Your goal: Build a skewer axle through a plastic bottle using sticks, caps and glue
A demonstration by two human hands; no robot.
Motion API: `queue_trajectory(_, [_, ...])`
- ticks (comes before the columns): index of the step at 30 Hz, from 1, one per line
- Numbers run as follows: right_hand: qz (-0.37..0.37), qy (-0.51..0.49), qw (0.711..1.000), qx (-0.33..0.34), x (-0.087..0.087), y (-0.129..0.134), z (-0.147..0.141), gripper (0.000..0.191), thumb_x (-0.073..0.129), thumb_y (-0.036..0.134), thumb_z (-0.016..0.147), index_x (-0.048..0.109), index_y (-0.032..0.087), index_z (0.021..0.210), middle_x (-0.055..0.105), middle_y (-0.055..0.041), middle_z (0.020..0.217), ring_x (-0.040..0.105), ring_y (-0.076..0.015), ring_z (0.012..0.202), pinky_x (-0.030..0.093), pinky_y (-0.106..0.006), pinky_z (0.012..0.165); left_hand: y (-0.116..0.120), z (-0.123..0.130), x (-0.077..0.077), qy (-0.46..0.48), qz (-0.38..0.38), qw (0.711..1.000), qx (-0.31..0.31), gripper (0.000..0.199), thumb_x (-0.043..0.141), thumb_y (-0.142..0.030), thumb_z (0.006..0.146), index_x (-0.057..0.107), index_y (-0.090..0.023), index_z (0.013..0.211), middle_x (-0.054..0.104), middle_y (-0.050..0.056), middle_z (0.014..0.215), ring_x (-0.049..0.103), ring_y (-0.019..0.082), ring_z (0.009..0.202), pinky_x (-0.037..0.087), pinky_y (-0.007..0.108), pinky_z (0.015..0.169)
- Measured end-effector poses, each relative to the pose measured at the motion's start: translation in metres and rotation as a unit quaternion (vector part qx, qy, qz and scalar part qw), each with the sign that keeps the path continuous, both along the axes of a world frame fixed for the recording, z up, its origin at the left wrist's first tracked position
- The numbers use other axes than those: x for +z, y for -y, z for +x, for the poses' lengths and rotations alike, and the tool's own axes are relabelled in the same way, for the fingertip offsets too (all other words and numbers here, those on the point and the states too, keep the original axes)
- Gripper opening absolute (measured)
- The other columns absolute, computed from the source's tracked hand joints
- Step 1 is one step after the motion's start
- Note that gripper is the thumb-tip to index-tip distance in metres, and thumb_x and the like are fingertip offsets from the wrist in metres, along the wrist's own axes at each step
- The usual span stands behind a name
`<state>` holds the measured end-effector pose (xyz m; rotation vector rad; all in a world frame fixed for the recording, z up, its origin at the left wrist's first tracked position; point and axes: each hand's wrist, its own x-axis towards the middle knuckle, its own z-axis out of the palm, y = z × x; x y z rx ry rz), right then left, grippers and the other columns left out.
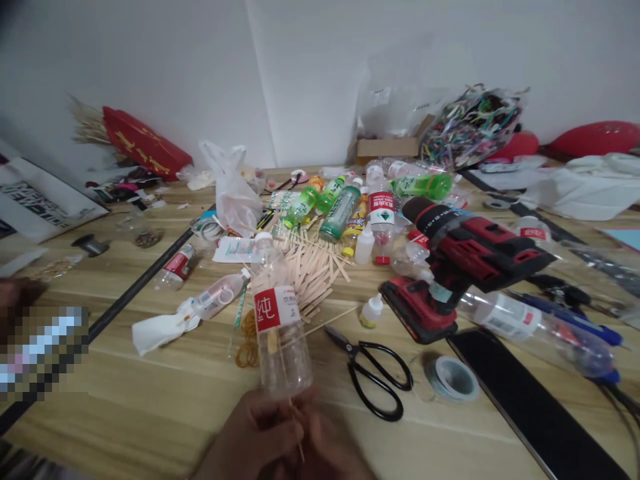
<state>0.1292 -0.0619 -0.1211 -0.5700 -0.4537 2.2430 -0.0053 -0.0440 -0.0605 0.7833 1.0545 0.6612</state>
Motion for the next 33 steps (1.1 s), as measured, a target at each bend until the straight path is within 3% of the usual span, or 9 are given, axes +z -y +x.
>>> queue_trajectory(4, [-0.153,-0.101,0.978,-0.104,0.026,0.003,0.002,0.047,0.091,0.05,0.065,0.078,0.02,0.097,0.068,0.0036,0.075,0.059,-0.0048,0.062,0.05,-0.017,0.066,-0.003,0.009,0.007,0.021,0.019,0.995,0.093,0.042,0.078,-0.055,0.072,0.069,-0.015,0.085,0.068,0.002,0.067,0.058,0.014,0.054,0.045,0.025,0.052])
queue_trajectory(8, [-0.14,-0.022,0.972,-0.19,0.045,-0.002,0.01,0.032,0.093,0.039,0.059,0.073,0.017,0.067,0.061,0.0041,0.065,0.055,-0.0073,0.062,0.049,-0.017,0.061,-0.007,0.015,0.02,-0.075,0.123,0.973,0.18,0.032,0.07,-0.048,0.081,0.064,-0.018,0.073,0.07,0.003,0.07,0.064,0.017,0.072,0.05,0.028,0.074])
queue_trajectory(11, [-0.108,0.018,0.968,-0.225,0.052,-0.006,0.02,0.054,0.089,0.048,0.058,0.046,0.021,0.04,0.046,0.0055,0.05,0.056,-0.0098,0.07,0.051,-0.017,0.074,-0.005,0.016,0.023,-0.083,0.123,0.977,0.153,0.033,0.069,-0.05,0.08,0.061,-0.018,0.071,0.068,0.001,0.063,0.062,0.015,0.064,0.047,0.026,0.065])
queue_trajectory(15, [-0.057,0.112,0.984,-0.13,0.056,-0.01,0.035,0.07,0.073,0.057,0.07,0.022,0.024,0.036,0.019,0.008,0.035,0.035,-0.0087,0.044,0.036,-0.018,0.044,0.0,0.014,0.024,-0.064,0.073,0.989,0.11,0.042,0.067,-0.058,0.079,0.055,-0.019,0.071,0.063,-0.002,0.057,0.058,0.011,0.047,0.033,0.021,0.046])
queue_trajectory(18, [0.001,0.209,0.978,-0.001,0.063,-0.014,0.045,0.054,0.064,0.052,0.078,0.047,0.022,0.037,0.027,0.0082,0.031,0.024,-0.0064,0.033,0.021,-0.021,0.035,0.004,0.012,0.025,-0.046,0.049,0.993,0.092,0.046,0.067,-0.062,0.078,0.054,-0.018,0.076,0.062,-0.003,0.058,0.057,0.009,0.041,0.027,0.019,0.042])
queue_trajectory(22, [0.123,0.327,0.929,0.124,0.079,-0.025,0.056,0.032,0.068,0.028,0.081,0.071,0.017,0.051,0.047,0.0049,0.034,0.03,-0.0047,0.028,0.009,-0.024,0.035,0.007,0.012,0.026,-0.031,0.041,0.996,0.075,0.047,0.069,-0.063,0.078,0.055,-0.017,0.081,0.062,-0.003,0.061,0.058,0.009,0.042,0.029,0.018,0.04])
queue_trajectory(25, [0.199,0.389,0.892,0.117,0.091,-0.034,0.056,0.015,0.077,0.012,0.069,0.074,0.021,0.057,0.059,0.0055,0.046,0.044,-0.0072,0.044,0.018,-0.023,0.042,0.008,0.013,0.026,-0.024,0.037,0.996,0.076,0.049,0.069,-0.064,0.076,0.054,-0.018,0.079,0.062,-0.003,0.059,0.058,0.01,0.043,0.029,0.017,0.038])
queue_trajectory(28, [0.249,0.409,0.875,0.078,0.096,-0.036,0.05,0.022,0.082,0.011,0.064,0.08,0.027,0.079,0.072,0.0047,0.068,0.059,-0.0142,0.065,0.036,-0.023,0.056,0.008,0.014,0.028,-0.012,0.031,0.997,0.067,0.052,0.069,-0.067,0.075,0.052,-0.018,0.077,0.059,-0.005,0.054,0.056,0.009,0.041,0.029,0.016,0.037])
queue_trajectory(33, [0.242,0.24,0.94,0.029,0.089,-0.027,0.031,0.021,0.073,0.041,0.084,0.078,0.021,0.084,0.071,-0.0013,0.076,0.068,-0.018,0.066,0.051,-0.03,0.064,0.007,0.015,0.027,0.018,-0.011,0.998,0.051,0.056,0.074,-0.069,0.069,0.053,-0.017,0.075,0.057,-0.006,0.053,0.049,0.005,0.035,0.024,0.015,0.034])
